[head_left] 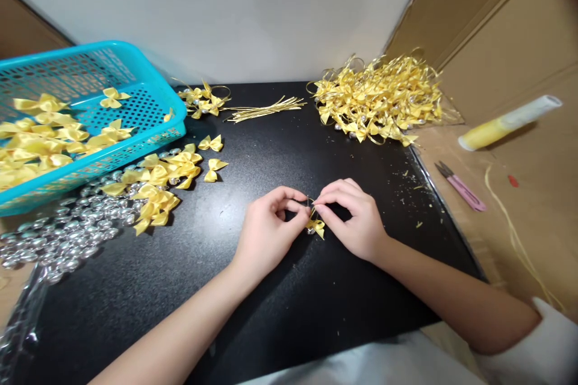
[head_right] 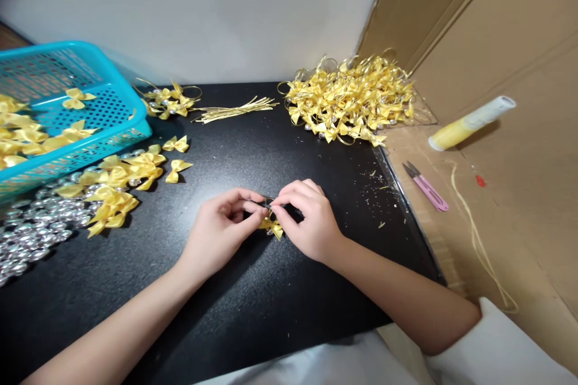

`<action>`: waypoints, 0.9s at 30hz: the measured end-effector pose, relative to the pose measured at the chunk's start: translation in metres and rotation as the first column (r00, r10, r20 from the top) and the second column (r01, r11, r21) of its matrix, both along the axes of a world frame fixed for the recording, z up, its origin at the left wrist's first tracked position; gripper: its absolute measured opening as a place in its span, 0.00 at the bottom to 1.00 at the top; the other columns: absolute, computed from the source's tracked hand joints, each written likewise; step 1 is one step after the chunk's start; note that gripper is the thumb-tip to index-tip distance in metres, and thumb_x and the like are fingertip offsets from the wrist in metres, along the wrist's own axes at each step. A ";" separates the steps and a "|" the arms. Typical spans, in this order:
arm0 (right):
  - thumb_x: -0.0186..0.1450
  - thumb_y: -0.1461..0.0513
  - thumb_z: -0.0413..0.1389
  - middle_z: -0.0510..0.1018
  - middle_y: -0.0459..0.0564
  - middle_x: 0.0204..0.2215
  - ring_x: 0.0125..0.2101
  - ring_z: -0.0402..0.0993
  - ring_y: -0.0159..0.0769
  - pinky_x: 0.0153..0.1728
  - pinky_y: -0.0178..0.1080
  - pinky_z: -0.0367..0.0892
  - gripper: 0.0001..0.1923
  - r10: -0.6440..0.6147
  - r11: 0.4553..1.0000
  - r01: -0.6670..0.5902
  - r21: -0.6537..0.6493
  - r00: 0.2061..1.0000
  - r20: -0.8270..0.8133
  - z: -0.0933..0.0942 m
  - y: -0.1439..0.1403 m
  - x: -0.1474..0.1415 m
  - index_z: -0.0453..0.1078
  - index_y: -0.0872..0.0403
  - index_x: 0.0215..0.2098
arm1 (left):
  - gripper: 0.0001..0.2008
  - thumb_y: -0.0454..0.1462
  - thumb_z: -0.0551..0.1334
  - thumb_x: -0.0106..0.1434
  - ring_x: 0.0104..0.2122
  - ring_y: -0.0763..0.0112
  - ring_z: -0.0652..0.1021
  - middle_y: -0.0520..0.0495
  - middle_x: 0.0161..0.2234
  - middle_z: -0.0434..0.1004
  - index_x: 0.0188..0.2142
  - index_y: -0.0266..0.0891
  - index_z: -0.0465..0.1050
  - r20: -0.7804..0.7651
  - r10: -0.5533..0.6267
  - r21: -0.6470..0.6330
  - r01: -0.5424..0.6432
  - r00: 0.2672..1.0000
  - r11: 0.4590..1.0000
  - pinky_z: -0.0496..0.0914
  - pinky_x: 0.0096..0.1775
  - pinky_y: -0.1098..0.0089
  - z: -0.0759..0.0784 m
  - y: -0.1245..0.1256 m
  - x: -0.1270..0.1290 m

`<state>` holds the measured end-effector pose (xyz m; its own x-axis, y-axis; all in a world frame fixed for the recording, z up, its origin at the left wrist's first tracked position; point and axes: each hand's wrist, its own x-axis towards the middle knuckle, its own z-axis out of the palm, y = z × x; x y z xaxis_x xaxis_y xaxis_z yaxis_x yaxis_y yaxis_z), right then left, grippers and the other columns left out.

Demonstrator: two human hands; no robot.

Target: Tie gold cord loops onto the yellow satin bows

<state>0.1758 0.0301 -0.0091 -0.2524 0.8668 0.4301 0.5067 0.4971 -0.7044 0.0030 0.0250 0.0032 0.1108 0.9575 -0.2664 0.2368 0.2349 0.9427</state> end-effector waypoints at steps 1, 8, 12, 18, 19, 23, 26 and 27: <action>0.64 0.67 0.58 0.78 0.48 0.29 0.32 0.71 0.35 0.37 0.41 0.67 0.05 -0.001 1.000 0.001 -0.001 1.000 -0.002 0.000 0.000 0.000 0.74 0.53 0.30 | 0.08 0.38 0.65 0.56 0.26 0.71 0.76 0.50 0.26 0.80 0.35 0.37 0.75 -0.008 -0.007 0.002 0.007 1.000 1.000 0.68 0.31 0.70 -0.001 0.000 0.000; 0.64 0.67 0.58 0.78 0.48 0.29 0.32 0.72 0.36 0.38 0.41 0.67 0.06 -0.005 1.000 0.005 -0.018 1.000 0.006 0.000 0.000 0.000 0.74 0.52 0.30 | 0.10 0.39 0.65 0.56 0.25 0.71 0.75 0.49 0.28 0.81 0.36 0.38 0.79 -0.058 -0.012 -0.001 0.012 0.998 1.000 0.67 0.30 0.70 -0.003 0.000 -0.003; 0.64 0.67 0.58 0.78 0.48 0.29 0.32 0.71 0.35 0.38 0.41 0.67 0.06 -0.007 1.000 0.007 -0.024 1.000 0.004 0.000 0.000 0.000 0.74 0.52 0.30 | 0.14 0.38 0.65 0.55 0.25 0.71 0.74 0.51 0.27 0.80 0.41 0.38 0.79 -0.031 -0.007 0.009 0.007 0.999 1.000 0.67 0.30 0.70 -0.002 0.000 -0.003; 0.64 0.67 0.58 0.78 0.48 0.29 0.31 0.71 0.35 0.37 0.41 0.67 0.06 -0.003 1.000 0.003 -0.003 1.000 -0.001 0.003 0.001 -0.001 0.73 0.53 0.29 | 0.11 0.38 0.65 0.55 0.25 0.72 0.75 0.52 0.24 0.77 0.38 0.37 0.76 0.030 -0.010 -0.018 0.010 1.000 1.000 0.67 0.31 0.71 -0.001 0.001 -0.003; 0.64 0.67 0.58 0.78 0.48 0.29 0.31 0.71 0.35 0.37 0.41 0.67 0.06 -0.002 1.000 0.002 -0.005 1.000 0.000 0.003 0.001 -0.001 0.73 0.53 0.29 | 0.10 0.38 0.65 0.56 0.25 0.71 0.75 0.52 0.24 0.77 0.37 0.37 0.76 0.040 -0.014 -0.024 0.015 0.999 1.000 0.68 0.31 0.70 -0.001 0.001 -0.003; 0.63 0.67 0.58 0.78 0.48 0.29 0.32 0.71 0.35 0.36 0.41 0.67 0.06 -0.002 1.000 0.002 -0.012 1.000 0.000 0.002 0.000 -0.001 0.73 0.52 0.29 | 0.13 0.38 0.66 0.56 0.27 0.70 0.77 0.52 0.25 0.79 0.41 0.38 0.74 0.046 -0.021 -0.024 0.022 0.999 0.999 0.69 0.34 0.69 -0.001 0.002 -0.003; 0.63 0.67 0.58 0.78 0.48 0.29 0.32 0.72 0.35 0.37 0.41 0.67 0.06 0.002 1.000 -0.002 -0.012 1.000 -0.002 0.002 0.000 0.000 0.73 0.53 0.29 | 0.15 0.37 0.66 0.56 0.27 0.69 0.78 0.53 0.24 0.80 0.43 0.39 0.71 0.049 -0.022 -0.026 0.023 0.999 0.999 0.69 0.34 0.69 0.000 0.001 -0.002; 0.63 0.68 0.58 0.78 0.48 0.29 0.32 0.72 0.35 0.37 0.41 0.67 0.06 0.003 1.000 -0.003 -0.012 1.000 -0.002 0.001 0.000 0.000 0.72 0.53 0.29 | 0.14 0.37 0.66 0.55 0.27 0.70 0.78 0.53 0.24 0.80 0.42 0.39 0.70 0.047 -0.024 -0.026 0.025 0.999 0.999 0.69 0.34 0.70 0.000 0.001 -0.002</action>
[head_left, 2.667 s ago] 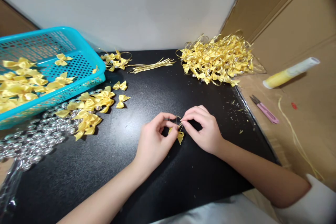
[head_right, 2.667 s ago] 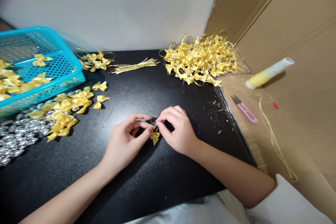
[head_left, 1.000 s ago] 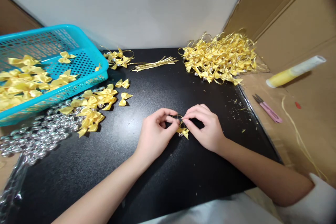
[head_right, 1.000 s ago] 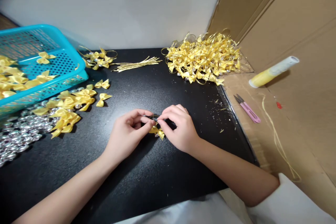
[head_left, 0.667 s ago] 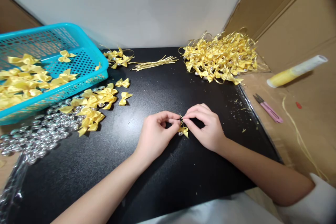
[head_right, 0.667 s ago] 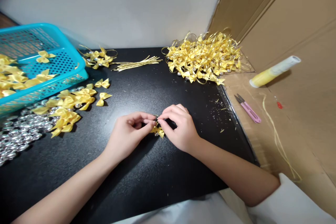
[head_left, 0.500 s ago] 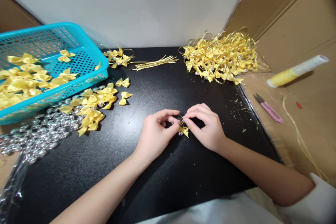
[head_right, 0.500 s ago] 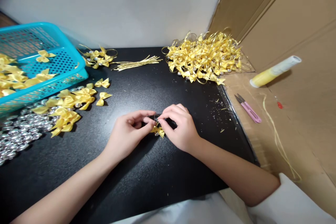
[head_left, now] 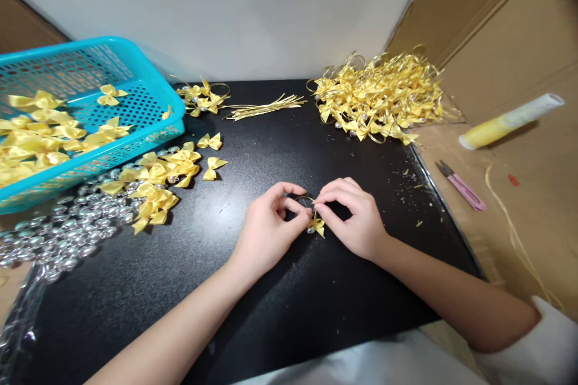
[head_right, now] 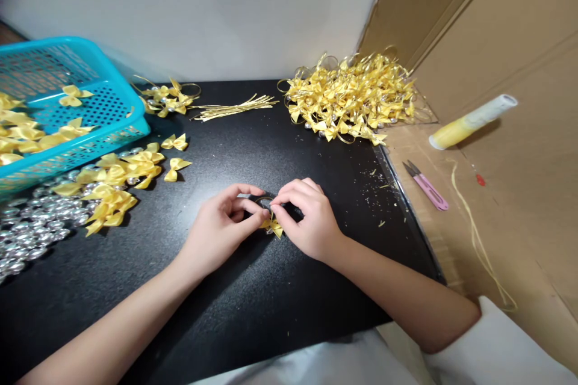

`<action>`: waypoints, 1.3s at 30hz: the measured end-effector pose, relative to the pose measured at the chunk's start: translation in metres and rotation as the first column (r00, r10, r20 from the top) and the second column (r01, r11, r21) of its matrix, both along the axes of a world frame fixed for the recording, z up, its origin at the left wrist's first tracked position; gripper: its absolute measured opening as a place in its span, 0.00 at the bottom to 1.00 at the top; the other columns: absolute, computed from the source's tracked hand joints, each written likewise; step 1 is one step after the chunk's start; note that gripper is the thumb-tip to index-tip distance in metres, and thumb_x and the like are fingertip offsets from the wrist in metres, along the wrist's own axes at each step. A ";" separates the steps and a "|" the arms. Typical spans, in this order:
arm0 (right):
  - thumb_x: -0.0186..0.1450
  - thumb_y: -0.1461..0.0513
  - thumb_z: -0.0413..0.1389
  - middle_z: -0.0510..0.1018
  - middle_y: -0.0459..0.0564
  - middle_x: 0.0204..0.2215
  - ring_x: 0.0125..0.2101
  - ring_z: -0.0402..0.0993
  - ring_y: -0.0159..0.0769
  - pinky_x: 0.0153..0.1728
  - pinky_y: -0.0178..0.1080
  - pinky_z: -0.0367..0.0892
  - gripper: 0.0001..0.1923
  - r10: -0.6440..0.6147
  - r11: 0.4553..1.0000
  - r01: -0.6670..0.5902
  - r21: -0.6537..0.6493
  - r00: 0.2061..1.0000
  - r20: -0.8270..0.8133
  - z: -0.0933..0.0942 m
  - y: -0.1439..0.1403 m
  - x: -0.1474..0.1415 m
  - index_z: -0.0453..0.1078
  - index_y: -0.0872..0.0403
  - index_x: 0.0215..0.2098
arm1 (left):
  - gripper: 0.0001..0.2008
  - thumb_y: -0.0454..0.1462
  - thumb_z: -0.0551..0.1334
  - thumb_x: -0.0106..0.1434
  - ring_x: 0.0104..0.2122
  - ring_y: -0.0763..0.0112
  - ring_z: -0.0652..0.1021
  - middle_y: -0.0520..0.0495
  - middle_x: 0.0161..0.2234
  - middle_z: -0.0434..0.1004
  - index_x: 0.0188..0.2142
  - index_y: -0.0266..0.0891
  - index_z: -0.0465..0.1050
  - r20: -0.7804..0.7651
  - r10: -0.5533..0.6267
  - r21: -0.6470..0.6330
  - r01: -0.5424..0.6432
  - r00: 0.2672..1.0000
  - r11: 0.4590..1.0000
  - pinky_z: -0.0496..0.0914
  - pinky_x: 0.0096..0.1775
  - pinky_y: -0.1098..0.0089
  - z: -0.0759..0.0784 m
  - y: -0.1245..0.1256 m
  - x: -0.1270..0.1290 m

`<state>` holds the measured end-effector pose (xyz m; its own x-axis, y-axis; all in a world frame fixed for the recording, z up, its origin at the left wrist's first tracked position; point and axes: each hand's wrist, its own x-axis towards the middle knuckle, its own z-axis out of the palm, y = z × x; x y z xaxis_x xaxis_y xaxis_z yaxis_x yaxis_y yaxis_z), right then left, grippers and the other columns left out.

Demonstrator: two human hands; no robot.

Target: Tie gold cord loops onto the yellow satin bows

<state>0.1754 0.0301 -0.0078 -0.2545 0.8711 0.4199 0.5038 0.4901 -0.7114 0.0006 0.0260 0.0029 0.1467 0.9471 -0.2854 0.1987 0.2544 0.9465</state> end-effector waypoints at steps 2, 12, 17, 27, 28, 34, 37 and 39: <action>0.63 0.67 0.58 0.77 0.48 0.29 0.32 0.72 0.35 0.37 0.42 0.67 0.06 0.003 1.000 -0.003 -0.005 1.000 0.003 0.000 0.000 0.000 0.72 0.53 0.29 | 0.12 0.36 0.66 0.56 0.26 0.71 0.77 0.53 0.24 0.80 0.40 0.39 0.69 -0.004 -0.008 0.005 0.008 1.000 1.000 0.68 0.33 0.70 0.000 -0.001 0.000; 0.63 0.67 0.57 0.77 0.49 0.34 0.37 0.73 0.38 0.41 0.43 0.67 0.05 0.004 1.000 -0.004 -0.003 1.000 0.011 0.001 0.000 0.003 0.73 0.53 0.37 | 0.15 0.37 0.68 0.55 0.25 0.74 0.76 0.53 0.25 0.79 0.41 0.39 0.68 0.141 0.174 0.132 -0.193 0.975 0.972 0.67 0.29 0.75 0.013 -0.003 0.000; 0.64 0.65 0.56 0.77 0.52 0.36 0.39 0.73 0.40 0.43 0.45 0.67 0.04 -0.144 0.984 0.136 0.116 0.987 0.070 0.020 0.009 0.024 0.72 0.53 0.37 | 0.14 0.36 0.68 0.58 0.23 0.77 0.74 0.52 0.28 0.81 0.43 0.41 0.69 0.051 0.212 0.356 -0.216 0.976 0.909 0.63 0.25 0.75 0.026 0.000 -0.012; 0.64 0.50 0.54 0.77 0.63 0.42 0.44 0.68 0.60 0.43 0.57 0.64 0.18 -0.604 0.718 0.669 0.191 0.465 0.647 0.019 -0.009 0.156 0.75 0.55 0.40 | 0.10 0.37 0.66 0.59 0.31 0.73 0.79 0.52 0.28 0.76 0.38 0.40 0.66 0.193 -0.026 0.267 -0.027 0.981 0.963 0.73 0.32 0.74 0.012 0.039 -0.014; 0.64 0.49 0.54 0.76 0.64 0.43 0.43 0.68 0.60 0.42 0.57 0.64 0.20 -0.607 0.702 0.687 0.189 0.437 0.665 0.013 -0.012 0.162 0.75 0.56 0.41 | 0.10 0.37 0.66 0.59 0.30 0.73 0.79 0.52 0.28 0.76 0.37 0.40 0.66 0.212 -0.038 0.271 -0.021 0.977 0.962 0.73 0.31 0.75 0.010 0.042 -0.013; 0.64 0.48 0.52 0.76 0.62 0.44 0.45 0.68 0.58 0.43 0.55 0.63 0.21 -0.635 0.665 0.724 0.182 0.421 0.648 0.005 -0.018 0.170 0.74 0.56 0.43 | 0.17 0.35 0.67 0.58 0.27 0.74 0.79 0.54 0.27 0.77 0.43 0.43 0.61 0.318 -0.025 0.294 -0.073 0.948 0.953 0.75 0.28 0.75 0.002 0.046 -0.010; 0.64 0.48 0.51 0.75 0.66 0.45 0.46 0.68 0.61 0.43 0.57 0.64 0.23 -0.634 0.627 0.763 0.157 0.382 0.672 0.010 -0.017 0.172 0.74 0.58 0.44 | 0.15 0.35 0.67 0.58 0.26 0.75 0.79 0.54 0.27 0.77 0.38 0.43 0.59 0.321 -0.022 0.304 -0.081 0.947 0.949 0.75 0.27 0.75 0.001 0.046 -0.011; 0.65 0.48 0.50 0.75 0.66 0.43 0.45 0.68 0.63 0.42 0.58 0.64 0.23 -0.621 0.609 0.781 0.138 0.361 0.696 0.011 -0.016 0.175 0.74 0.58 0.42 | 0.14 0.35 0.67 0.58 0.26 0.74 0.79 0.53 0.28 0.78 0.34 0.43 0.59 0.309 -0.017 0.304 -0.082 0.951 0.949 0.76 0.27 0.75 0.000 0.045 -0.012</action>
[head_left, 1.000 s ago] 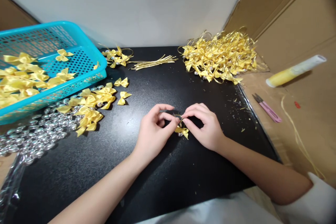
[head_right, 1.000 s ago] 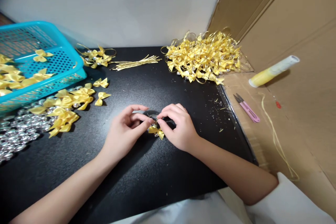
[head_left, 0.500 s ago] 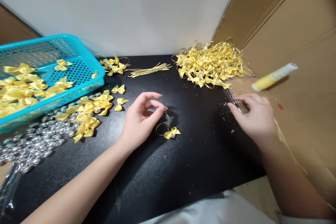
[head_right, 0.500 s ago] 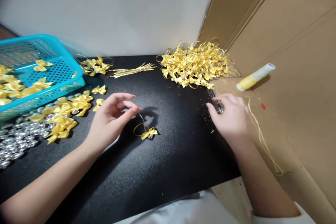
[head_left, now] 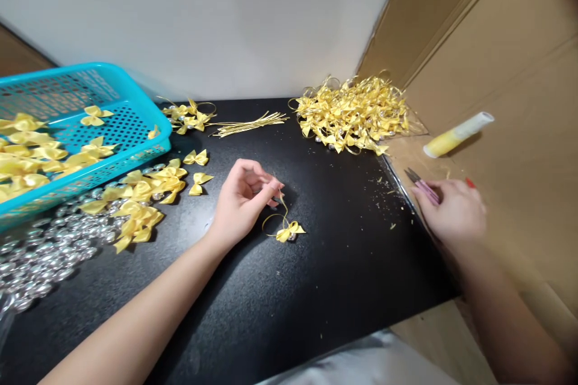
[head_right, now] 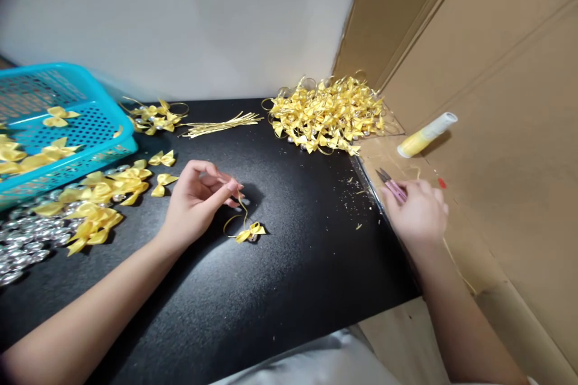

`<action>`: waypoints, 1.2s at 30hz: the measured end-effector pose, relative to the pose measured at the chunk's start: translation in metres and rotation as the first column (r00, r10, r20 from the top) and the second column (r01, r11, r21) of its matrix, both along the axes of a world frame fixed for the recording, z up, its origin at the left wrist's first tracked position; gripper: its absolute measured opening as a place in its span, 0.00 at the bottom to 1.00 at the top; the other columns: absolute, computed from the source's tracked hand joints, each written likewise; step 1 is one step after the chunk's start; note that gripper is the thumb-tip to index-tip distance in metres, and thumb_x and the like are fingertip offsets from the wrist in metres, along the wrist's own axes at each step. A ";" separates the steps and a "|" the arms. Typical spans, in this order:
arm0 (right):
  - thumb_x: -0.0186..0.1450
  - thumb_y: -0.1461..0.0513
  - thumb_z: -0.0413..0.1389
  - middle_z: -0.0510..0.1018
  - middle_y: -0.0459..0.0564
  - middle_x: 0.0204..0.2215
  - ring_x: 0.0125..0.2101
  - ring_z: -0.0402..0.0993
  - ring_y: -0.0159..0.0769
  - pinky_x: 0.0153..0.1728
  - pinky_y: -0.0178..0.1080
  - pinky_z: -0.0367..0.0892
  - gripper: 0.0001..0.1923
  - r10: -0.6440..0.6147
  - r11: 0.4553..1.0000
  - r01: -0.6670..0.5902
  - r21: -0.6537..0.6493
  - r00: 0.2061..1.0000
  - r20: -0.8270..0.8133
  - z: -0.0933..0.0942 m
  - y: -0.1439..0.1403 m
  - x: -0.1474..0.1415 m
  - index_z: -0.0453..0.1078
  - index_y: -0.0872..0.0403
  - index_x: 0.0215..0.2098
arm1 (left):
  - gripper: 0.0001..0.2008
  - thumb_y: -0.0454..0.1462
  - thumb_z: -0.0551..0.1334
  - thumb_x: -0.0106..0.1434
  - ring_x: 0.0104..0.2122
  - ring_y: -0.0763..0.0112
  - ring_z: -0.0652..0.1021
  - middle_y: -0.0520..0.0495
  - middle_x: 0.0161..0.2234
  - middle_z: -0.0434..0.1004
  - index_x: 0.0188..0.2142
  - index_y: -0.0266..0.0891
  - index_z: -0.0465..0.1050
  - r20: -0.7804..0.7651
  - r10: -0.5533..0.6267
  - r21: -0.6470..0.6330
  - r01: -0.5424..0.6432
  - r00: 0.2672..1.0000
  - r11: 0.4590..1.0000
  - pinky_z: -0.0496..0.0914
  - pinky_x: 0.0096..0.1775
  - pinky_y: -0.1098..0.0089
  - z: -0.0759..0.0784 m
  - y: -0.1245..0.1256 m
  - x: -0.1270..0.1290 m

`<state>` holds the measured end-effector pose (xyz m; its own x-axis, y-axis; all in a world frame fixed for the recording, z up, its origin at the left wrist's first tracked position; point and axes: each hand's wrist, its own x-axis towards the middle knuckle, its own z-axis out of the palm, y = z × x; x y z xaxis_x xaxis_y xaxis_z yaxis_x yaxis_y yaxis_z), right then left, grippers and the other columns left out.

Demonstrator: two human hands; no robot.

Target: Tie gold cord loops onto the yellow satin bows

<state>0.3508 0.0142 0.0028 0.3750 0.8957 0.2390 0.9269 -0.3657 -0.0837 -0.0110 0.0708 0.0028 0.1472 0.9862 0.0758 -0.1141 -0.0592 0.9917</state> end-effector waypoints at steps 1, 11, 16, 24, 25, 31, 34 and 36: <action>0.65 0.48 0.49 0.75 0.65 0.42 0.45 0.68 0.62 0.42 0.58 0.65 0.23 -0.003 1.000 0.003 -0.012 1.000 -0.003 -0.001 0.001 0.002 0.74 0.57 0.40 | 0.14 0.35 0.67 0.58 0.26 0.74 0.79 0.53 0.29 0.78 0.33 0.42 0.60 -0.011 0.000 -0.004 0.000 1.000 1.000 0.76 0.27 0.74 0.000 -0.001 0.000; 0.67 0.48 0.48 0.79 0.57 0.36 0.38 0.76 0.45 0.39 0.46 0.69 0.15 0.232 0.972 -0.216 0.094 0.815 -0.531 0.015 0.009 -0.034 0.66 0.47 0.41 | 0.06 0.38 0.66 0.60 0.30 0.71 0.80 0.47 0.32 0.79 0.34 0.39 0.80 -0.164 0.000 0.043 0.008 0.986 0.999 0.76 0.32 0.72 -0.005 -0.003 -0.002; 0.70 0.55 0.48 0.76 0.48 0.29 0.30 0.72 0.36 0.30 0.37 0.67 0.11 0.466 0.700 -0.714 -0.013 0.471 -0.749 0.030 0.029 -0.117 0.67 0.53 0.40 | 0.04 0.36 0.66 0.58 0.33 0.71 0.79 0.47 0.32 0.81 0.32 0.40 0.81 -0.219 0.045 0.137 -0.015 0.975 0.991 0.74 0.35 0.72 -0.004 -0.002 -0.003; 0.71 0.56 0.48 0.73 0.45 0.27 0.28 0.67 0.32 0.28 0.33 0.63 0.12 0.459 0.529 -0.847 -0.045 0.330 -0.825 0.022 0.058 -0.148 0.67 0.54 0.36 | 0.04 0.35 0.66 0.59 0.34 0.70 0.79 0.47 0.33 0.82 0.31 0.40 0.81 -0.209 0.036 0.125 -0.010 0.977 0.992 0.74 0.38 0.70 -0.005 -0.002 -0.005; 0.71 0.56 0.48 0.74 0.45 0.28 0.28 0.68 0.32 0.28 0.33 0.64 0.12 0.451 0.533 -0.845 -0.041 0.325 -0.831 0.021 0.058 -0.148 0.67 0.54 0.36 | 0.04 0.35 0.66 0.59 0.34 0.70 0.79 0.47 0.33 0.82 0.31 0.41 0.81 -0.204 0.033 0.128 -0.007 0.978 0.992 0.74 0.38 0.70 -0.005 -0.002 -0.005; 0.71 0.56 0.47 0.73 0.46 0.27 0.28 0.66 0.32 0.28 0.34 0.63 0.12 0.427 0.540 -0.841 -0.036 0.311 -0.849 0.019 0.057 -0.155 0.66 0.54 0.35 | 0.04 0.34 0.66 0.59 0.34 0.69 0.80 0.47 0.33 0.82 0.31 0.41 0.81 -0.181 0.033 0.140 -0.007 0.983 0.990 0.75 0.39 0.69 -0.007 -0.003 -0.007; 0.71 0.56 0.47 0.72 0.46 0.28 0.28 0.67 0.32 0.29 0.34 0.63 0.12 0.430 0.545 -0.838 -0.028 0.308 -0.849 0.019 0.055 -0.159 0.66 0.54 0.36 | 0.04 0.33 0.66 0.58 0.34 0.70 0.80 0.48 0.32 0.82 0.31 0.41 0.81 -0.139 0.036 0.114 -0.020 0.990 0.993 0.74 0.39 0.70 -0.007 -0.004 -0.006; 0.71 0.57 0.46 0.73 0.46 0.28 0.29 0.67 0.32 0.31 0.35 0.63 0.11 0.449 0.554 -0.832 -0.012 0.311 -0.837 0.019 0.052 -0.162 0.65 0.54 0.36 | 0.04 0.33 0.67 0.58 0.34 0.71 0.80 0.49 0.32 0.82 0.31 0.42 0.82 -0.098 0.036 0.071 -0.030 0.995 0.997 0.74 0.39 0.71 -0.008 -0.004 -0.006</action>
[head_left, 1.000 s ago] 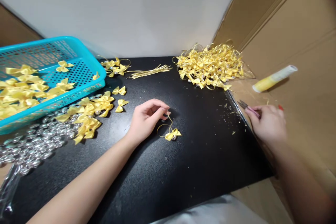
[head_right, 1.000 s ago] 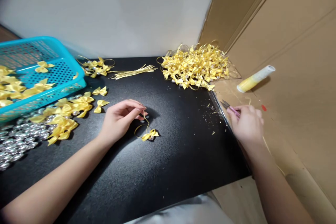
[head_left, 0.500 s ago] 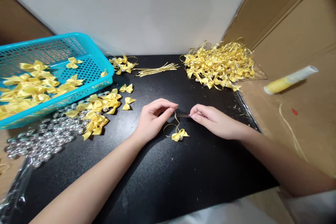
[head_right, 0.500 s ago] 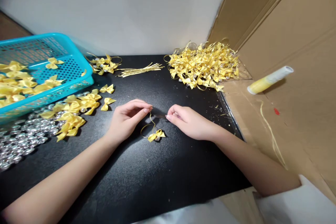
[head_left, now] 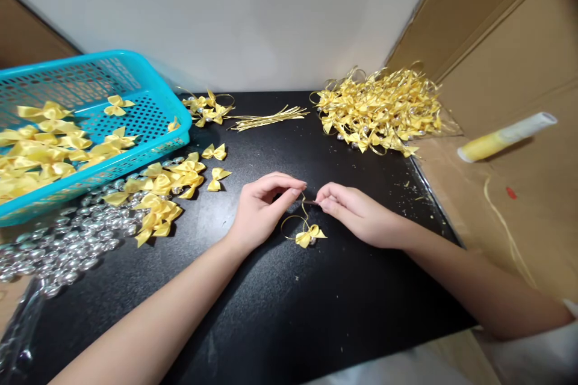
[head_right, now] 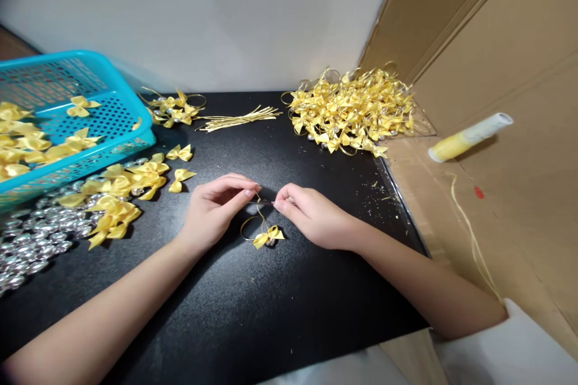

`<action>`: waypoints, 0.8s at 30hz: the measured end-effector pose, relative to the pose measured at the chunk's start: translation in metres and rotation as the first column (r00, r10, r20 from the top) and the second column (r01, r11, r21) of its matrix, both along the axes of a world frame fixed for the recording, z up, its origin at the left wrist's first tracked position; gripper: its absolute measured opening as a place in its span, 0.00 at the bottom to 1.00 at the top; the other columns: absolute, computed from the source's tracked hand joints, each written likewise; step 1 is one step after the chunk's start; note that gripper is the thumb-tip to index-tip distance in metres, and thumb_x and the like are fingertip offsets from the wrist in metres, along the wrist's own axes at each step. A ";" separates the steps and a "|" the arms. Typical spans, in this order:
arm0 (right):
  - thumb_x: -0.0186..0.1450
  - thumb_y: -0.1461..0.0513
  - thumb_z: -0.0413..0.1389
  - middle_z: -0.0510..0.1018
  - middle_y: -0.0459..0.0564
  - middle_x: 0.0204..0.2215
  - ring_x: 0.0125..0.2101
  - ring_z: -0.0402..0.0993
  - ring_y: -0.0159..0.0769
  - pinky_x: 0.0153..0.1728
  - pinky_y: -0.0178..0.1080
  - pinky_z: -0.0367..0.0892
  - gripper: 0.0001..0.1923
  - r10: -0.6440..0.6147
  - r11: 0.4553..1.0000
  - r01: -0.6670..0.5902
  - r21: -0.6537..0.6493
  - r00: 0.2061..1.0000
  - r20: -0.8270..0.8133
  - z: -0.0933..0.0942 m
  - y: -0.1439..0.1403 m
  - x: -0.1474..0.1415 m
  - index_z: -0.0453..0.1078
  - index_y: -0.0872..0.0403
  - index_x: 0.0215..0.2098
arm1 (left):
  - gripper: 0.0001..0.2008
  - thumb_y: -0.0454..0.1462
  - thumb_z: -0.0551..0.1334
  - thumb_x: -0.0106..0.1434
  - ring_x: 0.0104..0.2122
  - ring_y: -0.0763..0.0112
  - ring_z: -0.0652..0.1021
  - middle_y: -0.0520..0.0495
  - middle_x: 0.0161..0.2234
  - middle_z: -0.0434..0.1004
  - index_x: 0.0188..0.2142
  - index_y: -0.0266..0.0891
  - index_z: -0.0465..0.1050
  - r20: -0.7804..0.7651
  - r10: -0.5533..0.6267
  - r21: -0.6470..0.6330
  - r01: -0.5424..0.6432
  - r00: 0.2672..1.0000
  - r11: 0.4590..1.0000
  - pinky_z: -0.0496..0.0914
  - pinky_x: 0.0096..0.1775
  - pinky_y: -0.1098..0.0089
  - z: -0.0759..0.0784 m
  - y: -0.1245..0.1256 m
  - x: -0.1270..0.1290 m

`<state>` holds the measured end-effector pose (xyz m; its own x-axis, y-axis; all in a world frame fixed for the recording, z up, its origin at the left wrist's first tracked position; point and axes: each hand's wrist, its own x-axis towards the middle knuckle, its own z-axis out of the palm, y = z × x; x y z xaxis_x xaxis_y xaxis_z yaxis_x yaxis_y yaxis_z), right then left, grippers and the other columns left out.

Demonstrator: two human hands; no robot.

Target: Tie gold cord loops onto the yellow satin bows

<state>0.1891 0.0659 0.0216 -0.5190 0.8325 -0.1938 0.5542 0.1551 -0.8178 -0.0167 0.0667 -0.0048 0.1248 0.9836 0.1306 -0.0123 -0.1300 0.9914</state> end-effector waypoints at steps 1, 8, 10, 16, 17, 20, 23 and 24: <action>0.71 0.58 0.46 0.72 0.46 0.28 0.29 0.67 0.32 0.31 0.35 0.62 0.10 -0.004 1.000 0.004 0.016 1.000 -0.001 0.000 -0.001 -0.001 0.64 0.54 0.36 | 0.04 0.33 0.67 0.57 0.34 0.71 0.80 0.49 0.32 0.82 0.31 0.42 0.82 0.020 0.005 -0.027 -0.004 1.000 1.000 0.74 0.39 0.71 0.000 0.000 0.000; 0.72 0.56 0.44 0.67 0.42 0.23 0.25 0.63 0.31 0.27 0.35 0.58 0.10 -0.068 0.997 0.070 0.025 0.996 -0.066 -0.005 -0.012 -0.006 0.62 0.53 0.38 | 0.04 0.36 0.70 0.55 0.36 0.68 0.83 0.49 0.33 0.85 0.33 0.43 0.83 0.104 0.056 -0.192 -0.035 0.993 0.981 0.76 0.44 0.67 -0.006 0.001 -0.001; 0.72 0.56 0.44 0.66 0.41 0.22 0.24 0.62 0.31 0.26 0.35 0.57 0.11 -0.098 0.995 0.100 0.022 0.992 -0.085 -0.007 -0.014 -0.007 0.62 0.53 0.38 | 0.05 0.36 0.70 0.55 0.36 0.67 0.83 0.48 0.34 0.85 0.33 0.43 0.83 0.112 0.068 -0.204 -0.044 0.991 0.978 0.76 0.45 0.66 -0.008 0.001 -0.001; 0.72 0.57 0.45 0.65 0.40 0.22 0.23 0.61 0.30 0.26 0.35 0.55 0.09 -0.143 0.989 0.144 0.012 0.985 -0.093 -0.008 -0.017 -0.007 0.62 0.53 0.37 | 0.04 0.35 0.71 0.55 0.35 0.69 0.83 0.50 0.33 0.86 0.32 0.45 0.84 0.144 0.103 -0.187 -0.075 0.984 0.979 0.76 0.43 0.70 -0.009 0.000 0.000; 0.72 0.57 0.45 0.65 0.40 0.22 0.23 0.61 0.29 0.26 0.35 0.55 0.09 -0.146 0.989 0.147 0.008 0.985 -0.091 -0.008 -0.017 -0.007 0.62 0.53 0.37 | 0.04 0.35 0.71 0.55 0.35 0.70 0.83 0.50 0.33 0.86 0.31 0.45 0.84 0.149 0.105 -0.182 -0.077 0.983 0.980 0.76 0.42 0.71 -0.008 0.000 0.000; 0.72 0.58 0.45 0.64 0.40 0.21 0.23 0.60 0.29 0.27 0.35 0.54 0.09 -0.151 0.988 0.152 0.004 0.985 -0.080 -0.008 -0.017 -0.007 0.62 0.53 0.37 | 0.05 0.34 0.71 0.55 0.35 0.72 0.83 0.52 0.32 0.86 0.31 0.47 0.84 0.161 0.104 -0.172 -0.076 0.982 0.982 0.75 0.41 0.73 -0.008 0.000 0.001; 0.72 0.57 0.45 0.64 0.39 0.21 0.23 0.60 0.29 0.26 0.35 0.54 0.10 -0.155 0.988 0.156 0.006 0.985 -0.081 -0.008 -0.017 -0.007 0.62 0.53 0.37 | 0.06 0.33 0.71 0.55 0.35 0.73 0.83 0.53 0.32 0.86 0.31 0.48 0.84 0.165 0.105 -0.168 -0.077 0.981 0.983 0.75 0.41 0.74 -0.008 0.000 0.001; 0.72 0.57 0.45 0.64 0.39 0.21 0.23 0.60 0.29 0.26 0.35 0.54 0.10 -0.156 0.988 0.157 0.007 0.984 -0.083 -0.008 -0.017 -0.007 0.62 0.53 0.37 | 0.06 0.33 0.71 0.55 0.35 0.73 0.83 0.53 0.32 0.86 0.31 0.48 0.84 0.164 0.105 -0.170 -0.077 0.981 0.982 0.75 0.41 0.74 -0.008 0.000 0.001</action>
<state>0.1820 0.0492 0.0132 -0.3959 0.9069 -0.1440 0.5033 0.0832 -0.8601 -0.0160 0.0668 -0.0132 0.0236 0.9995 -0.0198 -0.1798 0.0237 0.9834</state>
